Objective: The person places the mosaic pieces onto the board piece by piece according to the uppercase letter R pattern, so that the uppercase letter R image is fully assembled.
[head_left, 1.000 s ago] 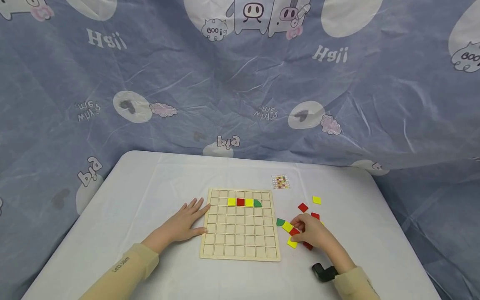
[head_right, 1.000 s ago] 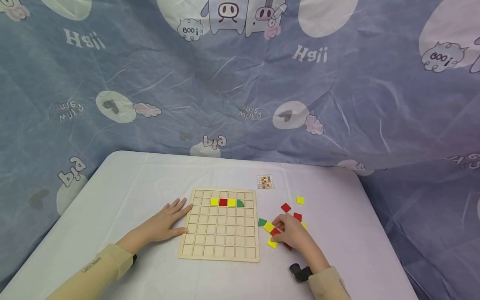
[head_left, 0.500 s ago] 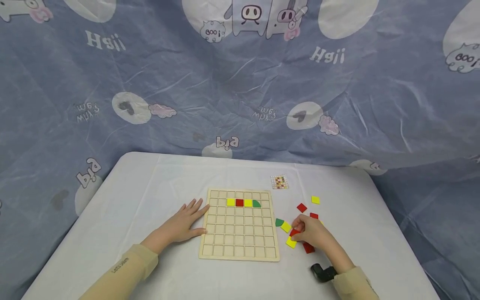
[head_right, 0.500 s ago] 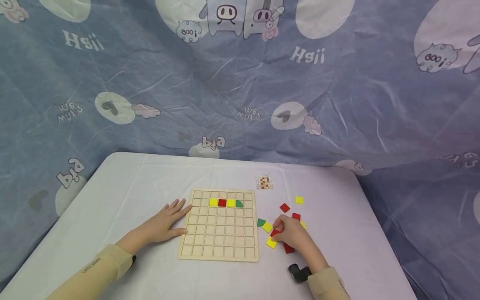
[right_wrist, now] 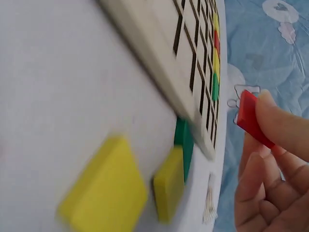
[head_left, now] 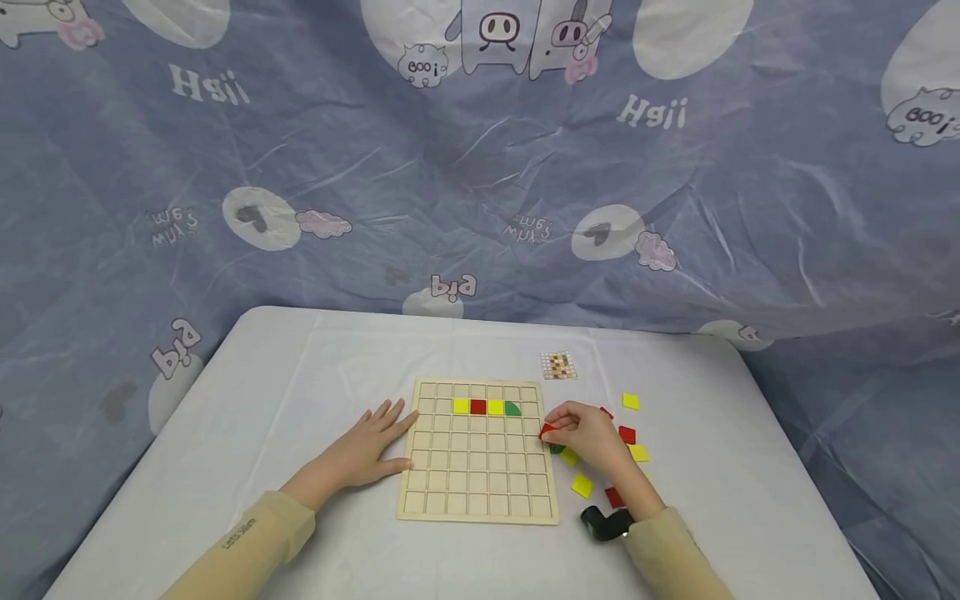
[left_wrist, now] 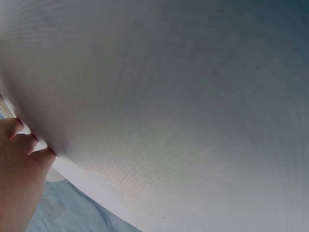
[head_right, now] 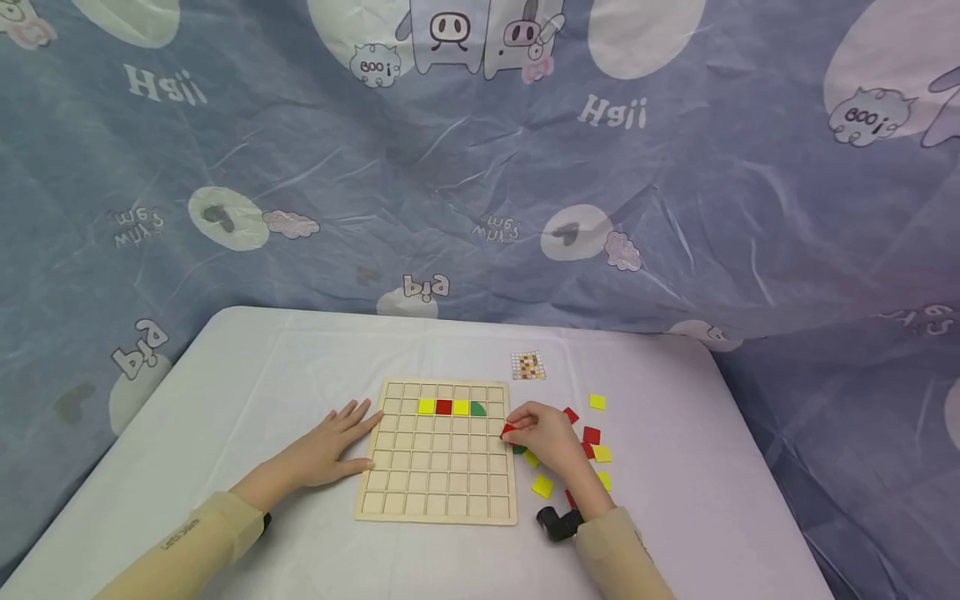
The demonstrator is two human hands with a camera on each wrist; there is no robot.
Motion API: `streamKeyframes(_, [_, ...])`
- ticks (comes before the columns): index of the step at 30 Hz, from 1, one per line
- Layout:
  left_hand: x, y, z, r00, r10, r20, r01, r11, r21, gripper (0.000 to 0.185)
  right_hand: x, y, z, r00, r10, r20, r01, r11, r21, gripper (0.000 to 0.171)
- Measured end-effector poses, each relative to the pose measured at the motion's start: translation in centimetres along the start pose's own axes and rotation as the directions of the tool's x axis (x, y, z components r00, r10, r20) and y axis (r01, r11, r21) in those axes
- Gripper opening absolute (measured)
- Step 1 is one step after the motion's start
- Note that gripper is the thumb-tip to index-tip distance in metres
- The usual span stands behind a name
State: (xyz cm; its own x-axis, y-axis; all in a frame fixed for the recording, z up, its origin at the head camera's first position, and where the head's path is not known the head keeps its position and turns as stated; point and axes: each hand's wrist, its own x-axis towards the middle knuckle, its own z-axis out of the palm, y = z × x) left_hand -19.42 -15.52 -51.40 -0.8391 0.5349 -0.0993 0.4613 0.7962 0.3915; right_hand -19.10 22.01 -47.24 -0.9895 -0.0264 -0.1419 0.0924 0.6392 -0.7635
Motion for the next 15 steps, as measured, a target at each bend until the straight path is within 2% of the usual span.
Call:
streamKeyframes(8, [-0.1,-0.1,0.3,1.0,0.004,-0.008,-0.005,1.0,-0.007,0.079,1.9,-1.3,2.8,1.0,-0.021,0.016,0.021,1.0,-0.001,0.011])
streamKeyframes(15, [-0.1,-0.1,0.2,1.0,-0.009,0.003,0.009,1.0,0.006,0.079,2.8,-2.1,3.9,0.997,-0.069,0.025,0.07,0.996,-0.051,0.007])
